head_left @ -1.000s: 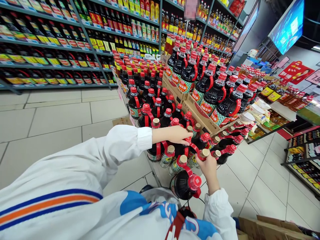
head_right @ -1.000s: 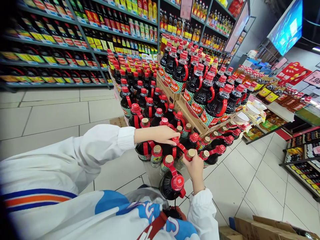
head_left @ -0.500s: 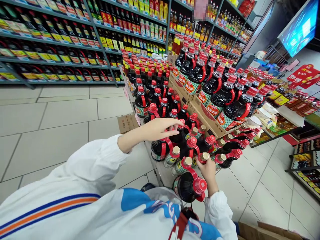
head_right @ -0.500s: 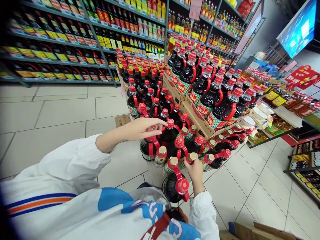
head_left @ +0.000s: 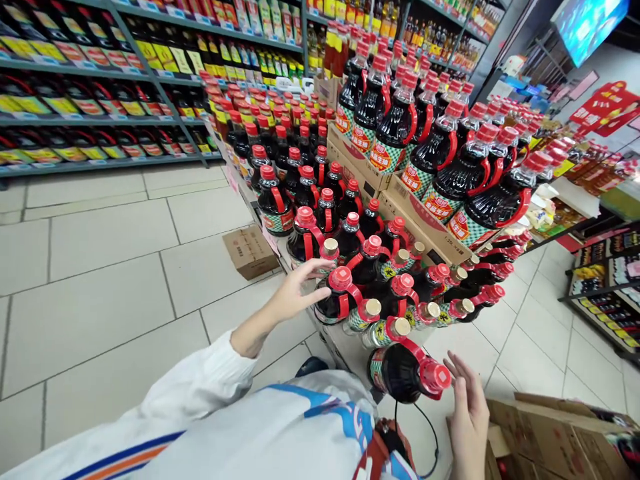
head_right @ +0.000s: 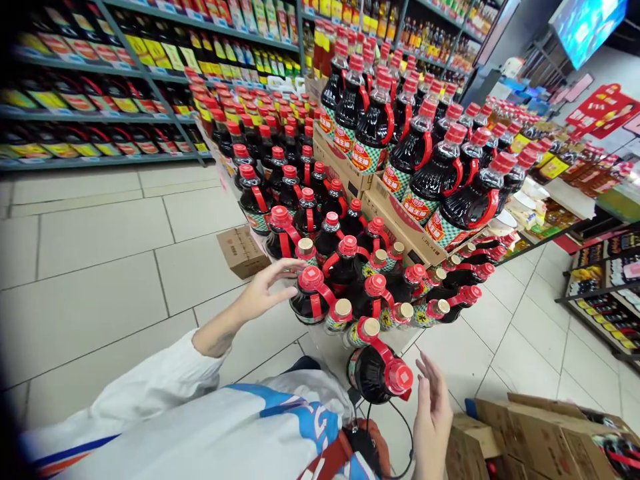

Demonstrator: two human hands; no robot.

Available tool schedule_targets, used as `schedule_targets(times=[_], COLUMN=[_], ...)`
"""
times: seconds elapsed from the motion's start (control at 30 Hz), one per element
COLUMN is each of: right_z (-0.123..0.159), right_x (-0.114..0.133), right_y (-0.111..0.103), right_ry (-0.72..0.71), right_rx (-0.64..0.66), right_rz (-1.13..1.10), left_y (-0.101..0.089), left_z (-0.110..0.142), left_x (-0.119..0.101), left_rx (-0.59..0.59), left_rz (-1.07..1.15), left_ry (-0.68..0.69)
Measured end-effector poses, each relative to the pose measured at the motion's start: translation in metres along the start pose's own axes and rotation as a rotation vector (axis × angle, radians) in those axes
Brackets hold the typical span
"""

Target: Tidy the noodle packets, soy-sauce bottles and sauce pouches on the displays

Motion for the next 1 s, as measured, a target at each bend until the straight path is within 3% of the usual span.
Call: schedule_targets(times=[0.13, 0.3, 0.4, 0.53, 0.7, 0.83, 1.0], right_z=[0.041, 0.059, 0.071, 0.086, 0.074, 0.065, 0.075], right_x=[-0.015, 0.008, 0.015, 0.002, -0.014, -0.019, -0.006], right_y=[0.025, 0.058, 0.055, 0.049, 0.063, 0.076, 0.076], right_ry=[0.052, -0.019, -0.020, 0.014, -0.004, 0.105, 0.214], right_rx=[-0.090, -0.245, -0.298, -0.267, -0.231, -0.315, -0.436], right_rz=[0.046, -0.012, -0.014, 0.031, 0.079, 0.143, 0.285], left_y=[0.016, 0.037, 0.046, 0.052, 0.054, 0.054, 0.053], left_z=[-0.024, -0.040, -0.042, -0.041, -0.040, -0.039, -0.035], left_x=[0.003, 0.005, 0.010, 0.017, 0.021, 0.019, 0.020], left_rx=[0.224, 0.381, 0.351, 0.265, 0.190, 0.167, 0.095], left_rz=[-0.017, 0.148, 0.207, 0.257, 0.255, 0.228, 0.197], left_ry=[0.017, 0.047, 0.065, 0.113, 0.136, 0.130, 0.092])
Point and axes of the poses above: each hand's wrist, its own z-axis away from the middle knuckle, its own y-axis out of the palm, x = y × z, the point moved 6 cm from there along -z, towards the middle knuckle, and after that the axes turned 3 degrees about -z, right-handed, at the moved point
